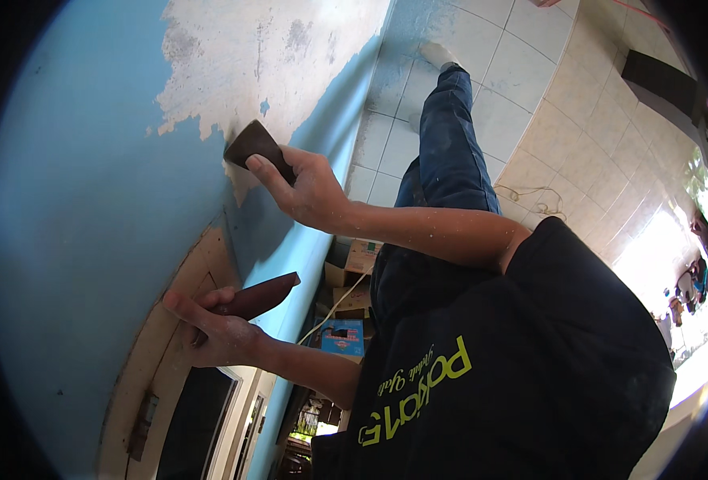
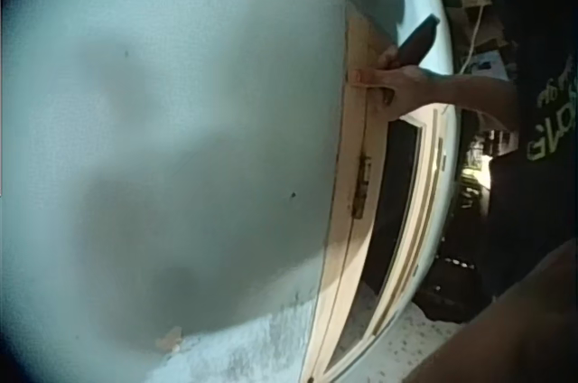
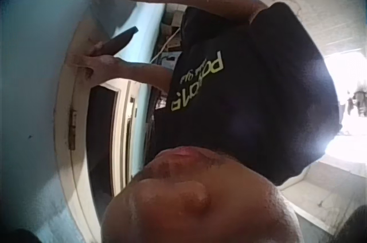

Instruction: The person scrapes old paint and debris from a wall using a putty knife.

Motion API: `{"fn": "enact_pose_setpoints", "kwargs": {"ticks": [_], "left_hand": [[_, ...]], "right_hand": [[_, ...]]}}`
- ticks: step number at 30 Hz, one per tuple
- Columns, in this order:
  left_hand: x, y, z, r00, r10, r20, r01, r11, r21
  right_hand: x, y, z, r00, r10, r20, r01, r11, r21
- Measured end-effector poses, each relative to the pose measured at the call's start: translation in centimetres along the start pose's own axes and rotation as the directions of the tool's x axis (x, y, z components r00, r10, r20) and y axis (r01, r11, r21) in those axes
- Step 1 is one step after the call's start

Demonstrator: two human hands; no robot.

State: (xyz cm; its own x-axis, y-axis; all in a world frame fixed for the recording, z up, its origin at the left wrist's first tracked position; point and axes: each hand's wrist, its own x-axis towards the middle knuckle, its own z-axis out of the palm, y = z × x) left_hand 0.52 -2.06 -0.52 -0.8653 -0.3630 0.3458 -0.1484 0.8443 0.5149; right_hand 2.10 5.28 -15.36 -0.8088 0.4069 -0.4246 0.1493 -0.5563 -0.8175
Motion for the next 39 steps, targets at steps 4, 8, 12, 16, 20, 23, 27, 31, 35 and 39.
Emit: {"fn": "enact_pose_setpoints", "kwargs": {"ticks": [4,8,12,16,20,23,27,31,35,39], "left_hand": [[0.0,-0.3,0.0,1.000,-0.021,0.004,0.021,1.000,0.009],[0.1,-0.3,0.0,1.000,-0.027,-0.010,0.027,1.000,-0.015],[0.0,-0.4,-0.3,0.998,-0.070,0.010,0.070,0.997,-0.021],[-0.1,-0.6,-0.4,1.000,-0.017,-0.005,0.017,1.000,-0.007],[-0.1,-0.1,-0.1,1.000,-0.025,0.001,0.025,0.999,-0.024],[-0.1,-0.2,-0.4,1.000,-0.002,0.011,0.002,1.000,0.009],[-0.2,-0.2,0.3,1.000,-0.006,0.024,0.006,1.000,-0.026],[-0.1,-0.3,-0.4,0.999,-0.032,0.009,0.032,0.999,-0.028],[-0.1,-0.2,0.1,1.000,-0.002,-0.002,0.002,1.000,-0.023],[0.3,-0.8,-0.5,0.998,-0.057,0.015,0.058,0.998,-0.020]], "right_hand": [[0.3,0.1,0.0,1.000,-0.008,0.021,0.008,1.000,0.005],[0.0,-0.1,0.0,0.999,0.026,0.047,-0.024,0.999,-0.043],[-0.3,-0.1,0.5,1.000,-0.003,0.000,0.002,1.000,0.007],[1.5,-4.2,0.5,0.998,0.026,-0.063,-0.011,0.973,0.229],[-1.1,-0.2,1.0,0.992,-0.116,-0.055,0.118,0.992,0.047],[1.4,-2.4,0.1,0.999,-0.011,-0.041,0.013,0.999,0.048],[0.0,-0.5,0.6,0.993,-0.066,-0.101,0.071,0.996,0.046],[0.9,-1.5,0.4,0.998,-0.039,-0.052,0.039,0.999,0.009],[0.2,-0.8,0.2,0.997,-0.052,-0.051,0.050,0.998,-0.023],[1.1,-1.3,0.3,0.993,-0.097,-0.064,0.096,0.995,-0.029]]}}
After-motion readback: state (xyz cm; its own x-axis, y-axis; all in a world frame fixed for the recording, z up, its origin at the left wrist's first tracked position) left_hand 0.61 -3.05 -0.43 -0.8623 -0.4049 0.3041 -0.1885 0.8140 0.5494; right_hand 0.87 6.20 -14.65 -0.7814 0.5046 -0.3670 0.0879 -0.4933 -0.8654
